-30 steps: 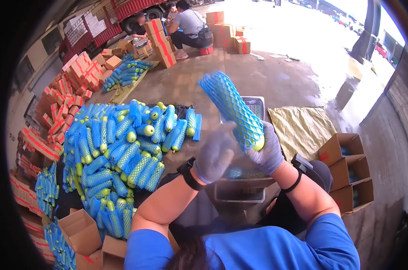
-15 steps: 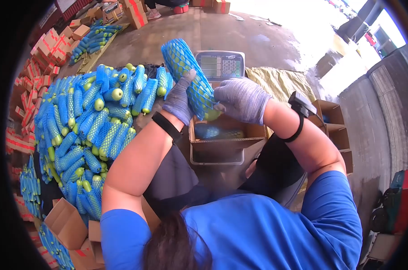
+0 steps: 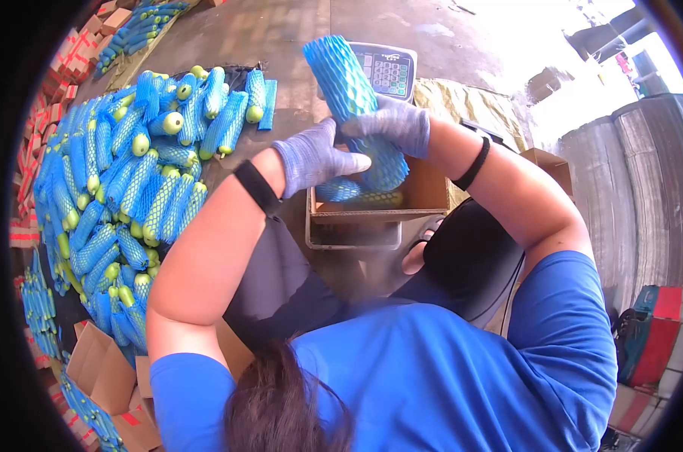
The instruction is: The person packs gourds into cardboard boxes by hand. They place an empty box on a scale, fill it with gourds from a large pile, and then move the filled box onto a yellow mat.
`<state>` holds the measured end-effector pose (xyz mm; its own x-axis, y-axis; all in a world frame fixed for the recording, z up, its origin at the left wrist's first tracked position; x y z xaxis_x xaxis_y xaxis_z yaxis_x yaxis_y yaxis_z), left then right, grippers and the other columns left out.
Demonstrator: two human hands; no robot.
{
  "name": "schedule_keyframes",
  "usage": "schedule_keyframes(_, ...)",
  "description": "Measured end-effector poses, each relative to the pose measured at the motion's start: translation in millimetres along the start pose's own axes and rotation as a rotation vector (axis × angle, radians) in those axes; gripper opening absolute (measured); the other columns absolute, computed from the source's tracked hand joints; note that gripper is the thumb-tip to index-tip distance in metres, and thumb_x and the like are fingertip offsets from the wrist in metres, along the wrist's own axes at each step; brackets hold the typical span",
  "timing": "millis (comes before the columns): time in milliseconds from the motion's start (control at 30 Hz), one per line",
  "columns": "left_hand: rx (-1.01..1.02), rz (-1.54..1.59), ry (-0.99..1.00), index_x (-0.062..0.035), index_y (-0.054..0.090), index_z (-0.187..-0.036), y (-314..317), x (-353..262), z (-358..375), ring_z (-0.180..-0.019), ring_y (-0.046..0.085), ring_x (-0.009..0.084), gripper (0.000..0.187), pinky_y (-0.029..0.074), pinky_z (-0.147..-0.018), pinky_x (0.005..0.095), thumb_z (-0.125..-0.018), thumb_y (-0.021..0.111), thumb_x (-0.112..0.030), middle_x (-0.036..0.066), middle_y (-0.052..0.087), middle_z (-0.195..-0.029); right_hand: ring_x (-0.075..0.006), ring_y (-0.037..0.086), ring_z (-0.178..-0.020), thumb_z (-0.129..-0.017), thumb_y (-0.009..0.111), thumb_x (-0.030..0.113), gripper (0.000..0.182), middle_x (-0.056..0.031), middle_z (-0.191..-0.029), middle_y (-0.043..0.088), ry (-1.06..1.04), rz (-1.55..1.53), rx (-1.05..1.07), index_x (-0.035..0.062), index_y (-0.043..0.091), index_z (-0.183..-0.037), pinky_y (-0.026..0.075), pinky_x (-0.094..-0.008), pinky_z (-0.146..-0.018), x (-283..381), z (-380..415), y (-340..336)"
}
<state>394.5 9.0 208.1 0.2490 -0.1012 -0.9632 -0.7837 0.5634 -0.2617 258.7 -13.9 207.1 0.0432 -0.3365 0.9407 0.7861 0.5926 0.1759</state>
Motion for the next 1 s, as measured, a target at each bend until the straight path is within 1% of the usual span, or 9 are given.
schedule_keyframes(67, 0.021, -0.768, -0.008, 0.0050, 0.058, -0.125, -34.9, 3.0, 20.1, -0.104, 0.065, 0.0284, 0.064, 0.051, -0.091, 0.0369, -0.089, 0.066, -0.048, 0.021, 0.068, -0.108, -0.0222, 0.067, -0.095, -0.073, 0.082, 0.023, 0.052, -0.0088, -0.103, 0.070, 0.048, 0.456, -0.043, 0.0056, 0.062, -0.117, 0.054, -0.0362, -0.086, -35.5, -2.1, -26.3)
schedule_keyframes(133, -0.095, -0.528, -0.261, 0.0031, 0.060, -0.124, -75.4, 4.5, 35.3, -0.104, 0.064, 0.0268, 0.052, 0.049, -0.092, 0.0349, -0.093, 0.065, -0.039, 0.019, 0.067, -0.110, -0.0271, 0.068, -0.097, -0.069, 0.080, 0.024, 0.058, -0.0130, -0.105, 0.070, 0.214, 1.121, -0.071, 0.0042, 0.061, -0.119, 0.054, -0.0382, -0.088, -59.6, -4.5, -33.0)
schedule_keyframes(167, -0.152, -0.574, -0.104, 0.0010, 0.060, -0.125, -93.3, 21.2, 37.7, -0.100, 0.063, 0.0218, 0.045, 0.050, -0.090, 0.0330, -0.096, 0.062, -0.033, 0.013, 0.068, -0.108, -0.0293, 0.068, -0.101, -0.066, 0.078, 0.022, 0.061, -0.0157, -0.109, 0.069, 0.345, 1.329, -0.037, 0.0029, 0.059, -0.121, 0.054, -0.0397, -0.089, -71.4, -4.2, -31.8)
schedule_keyframes(400, -0.089, -0.368, -0.123, -0.0041, 0.057, -0.132, -112.7, 4.3, 82.4, -0.099, 0.062, 0.0152, 0.043, 0.049, -0.092, 0.0297, -0.101, 0.057, -0.033, 0.007, 0.067, -0.108, -0.0309, 0.067, -0.110, -0.076, 0.074, 0.018, 0.053, -0.0210, -0.117, 0.067, 0.539, 1.775, -0.087, -0.0025, 0.055, -0.121, 0.057, -0.0404, -0.086, -198.8, -54.8, -70.1)
schedule_keyframes(567, -0.461, 0.037, 0.026, -0.0036, 0.056, -0.133, -182.8, 82.1, 157.8, -0.104, 0.060, 0.0120, 0.045, 0.049, -0.093, 0.0288, -0.101, 0.056, -0.036, 0.005, 0.065, -0.113, -0.0306, 0.069, -0.104, -0.073, 0.077, 0.059, 0.073, -0.0170, -0.111, 0.070, 0.334, 2.128, -0.034, 0.0031, 0.067, -0.118, 0.054, -0.0446, -0.089, -172.6, -45.1, -40.6)
schedule_keyframes(600, -0.618, 0.041, -0.057, -0.0016, 0.057, -0.131, -198.7, 136.2, 181.3, -0.102, 0.062, 0.0161, 0.047, 0.049, -0.093, 0.0317, -0.099, 0.059, -0.036, 0.008, 0.067, -0.112, -0.0302, 0.069, -0.106, -0.080, 0.067, 0.061, 0.066, -0.0150, -0.112, 0.071, 0.730, 2.099, 0.190, 0.0046, 0.071, -0.113, 0.053, -0.0427, -0.090, -182.8, -49.9, -55.2)
schedule_keyframes(733, -0.708, -0.415, -0.940, -0.0001, 0.058, -0.131, -158.2, 325.0, 278.0, -0.122, 0.058, 0.0334, 0.060, 0.046, -0.102, 0.0408, -0.089, 0.066, -0.043, 0.020, 0.063, -0.129, -0.0341, 0.067, -0.105, -0.090, 0.058, 0.045, 0.047, -0.0170, -0.110, 0.071, 0.667, 2.065, 0.370, 0.0047, 0.072, -0.109, 0.052, -0.0423, -0.090, -159.9, -31.4, -47.0)
schedule_keyframes(900, -0.337, -0.314, -1.464, -0.0042, 0.052, -0.139, -58.0, 323.5, 303.1, -0.128, 0.056, 0.0305, 0.085, 0.045, -0.106, 0.0419, -0.075, 0.076, -0.055, 0.017, 0.058, -0.138, -0.0325, 0.068, -0.098, -0.090, 0.062, 0.037, 0.035, -0.0140, -0.100, 0.072, 0.687, 1.596, 0.262, 0.0079, 0.071, -0.107, 0.051, -0.0391, -0.092, -105.6, -5.2, -46.6)
schedule_keyframes(1000, -0.276, -0.392, -1.579, -0.0089, 0.043, -0.142, -7.0, 366.9, 311.4, -0.125, 0.059, 0.0272, 0.097, 0.047, -0.103, 0.0432, -0.066, 0.082, -0.054, 0.012, 0.061, -0.135, -0.0312, 0.068, -0.097, -0.089, 0.065, 0.027, 0.031, -0.0159, -0.105, 0.071, 0.358, 1.523, 0.262, 0.0072, 0.068, -0.113, 0.052, -0.0372, -0.089, -67.8, 23.5, -41.2)
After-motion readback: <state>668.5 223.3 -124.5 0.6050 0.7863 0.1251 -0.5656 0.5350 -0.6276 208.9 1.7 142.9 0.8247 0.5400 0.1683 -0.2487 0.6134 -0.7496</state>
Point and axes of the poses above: each hand's wrist, its own z-axis away from the middle knuckle, its own y-axis out of the palm, x = y × z, the point moved 5 cm from there along -z, towards the middle knuckle
